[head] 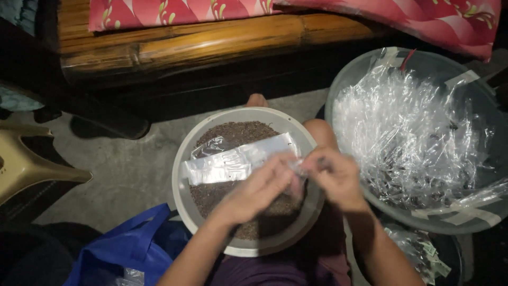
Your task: Manually filling and sealing small plastic bags with granular food material.
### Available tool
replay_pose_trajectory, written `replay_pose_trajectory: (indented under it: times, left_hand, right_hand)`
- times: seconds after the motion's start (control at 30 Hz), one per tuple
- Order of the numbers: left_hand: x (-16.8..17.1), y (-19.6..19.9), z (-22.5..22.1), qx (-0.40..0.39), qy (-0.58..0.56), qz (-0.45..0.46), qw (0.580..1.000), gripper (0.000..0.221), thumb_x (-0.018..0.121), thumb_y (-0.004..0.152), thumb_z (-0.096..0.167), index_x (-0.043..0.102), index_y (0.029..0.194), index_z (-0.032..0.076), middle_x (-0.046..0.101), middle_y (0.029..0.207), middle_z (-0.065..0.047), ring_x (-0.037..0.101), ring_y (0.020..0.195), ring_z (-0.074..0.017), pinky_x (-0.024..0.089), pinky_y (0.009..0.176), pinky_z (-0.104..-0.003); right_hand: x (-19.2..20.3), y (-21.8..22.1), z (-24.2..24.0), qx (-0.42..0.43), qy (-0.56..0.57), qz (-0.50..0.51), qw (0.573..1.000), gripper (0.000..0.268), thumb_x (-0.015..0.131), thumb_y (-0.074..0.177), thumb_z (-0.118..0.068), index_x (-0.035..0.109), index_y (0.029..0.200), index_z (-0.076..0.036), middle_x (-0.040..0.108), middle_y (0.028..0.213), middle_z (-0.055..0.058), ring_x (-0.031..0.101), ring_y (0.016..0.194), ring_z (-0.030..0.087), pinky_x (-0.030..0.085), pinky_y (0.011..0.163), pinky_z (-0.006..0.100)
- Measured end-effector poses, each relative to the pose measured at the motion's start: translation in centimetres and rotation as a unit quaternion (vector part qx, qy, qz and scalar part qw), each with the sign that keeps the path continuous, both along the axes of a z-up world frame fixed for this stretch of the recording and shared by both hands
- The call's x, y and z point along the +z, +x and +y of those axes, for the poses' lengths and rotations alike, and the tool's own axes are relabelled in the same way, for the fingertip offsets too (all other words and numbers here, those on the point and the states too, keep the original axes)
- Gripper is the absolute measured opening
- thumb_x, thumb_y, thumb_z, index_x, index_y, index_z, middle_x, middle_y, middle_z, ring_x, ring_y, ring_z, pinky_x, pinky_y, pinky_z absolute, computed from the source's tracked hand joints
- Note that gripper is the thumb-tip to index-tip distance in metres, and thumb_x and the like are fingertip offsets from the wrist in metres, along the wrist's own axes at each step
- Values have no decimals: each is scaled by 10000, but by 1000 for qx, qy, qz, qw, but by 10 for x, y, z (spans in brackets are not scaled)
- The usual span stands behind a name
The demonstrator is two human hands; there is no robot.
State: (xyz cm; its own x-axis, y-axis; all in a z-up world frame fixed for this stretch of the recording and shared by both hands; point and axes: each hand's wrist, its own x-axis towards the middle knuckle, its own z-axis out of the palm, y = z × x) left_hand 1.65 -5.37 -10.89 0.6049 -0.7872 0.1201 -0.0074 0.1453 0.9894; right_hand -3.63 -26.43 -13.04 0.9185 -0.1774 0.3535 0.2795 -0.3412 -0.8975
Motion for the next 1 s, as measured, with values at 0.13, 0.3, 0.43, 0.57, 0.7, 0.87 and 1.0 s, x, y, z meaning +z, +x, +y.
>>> replay_pose_trajectory:
  times: [0.13,0.3,0.43,0.57,0.7,0.87,1.0]
  left_hand:
    - [-41,1,-8,-4,-24,86,996,311,457,1104,328,606,1017,69,472,647,69,489,614,-68,462,647,-226]
    - [-42,25,8,245,120,-216,937,137,653,994,214,765,1044,153,700,879,-45,674,892,-228,471,889,-371]
    - [-16,19,6,312,109,-57,942,303,549,920,132,747,1103,-6,796,1049,-96,718,921,-170,556,834,-257]
    - [-32,9,1,302,171,-269,899,274,673,826,78,751,1068,-23,777,1068,-154,729,966,-287,547,921,-381]
    - [-28,-8,-13,199,67,-303,930,258,605,826,-1,793,951,126,762,913,-83,707,927,-358,514,907,-434]
    - [-19,-7,-12,199,90,-467,857,193,590,921,64,749,894,169,683,929,0,635,921,-253,457,915,-399]
    - [-33,-2,-11,254,185,-508,802,87,639,912,130,702,969,145,638,1025,2,572,1042,-230,356,1052,-474]
  right_hand:
    - [26,16,-16,-176,180,-19,968,318,572,1065,4,522,759,-71,392,528,-9,392,445,72,340,458,196]
    - [24,-15,20,37,227,-19,973,214,667,1027,-211,710,897,-47,653,704,95,582,552,121,452,532,201]
    - [-4,-29,51,241,-99,-37,965,194,693,834,0,756,1016,-18,784,1021,85,750,887,207,580,845,309]
    - [3,-22,50,252,-41,-46,966,81,732,884,-86,726,876,-6,681,1052,133,665,954,227,565,855,333]
    - [-43,1,28,-33,46,180,982,233,452,1071,-324,588,1211,-195,645,521,12,620,434,131,489,442,207]
    - [-62,16,17,5,196,208,958,262,649,1022,-233,471,966,-50,543,444,118,471,269,176,325,263,233]
    - [-73,20,11,-5,203,242,949,315,728,946,-147,440,1038,-60,580,477,152,442,273,147,301,272,224]
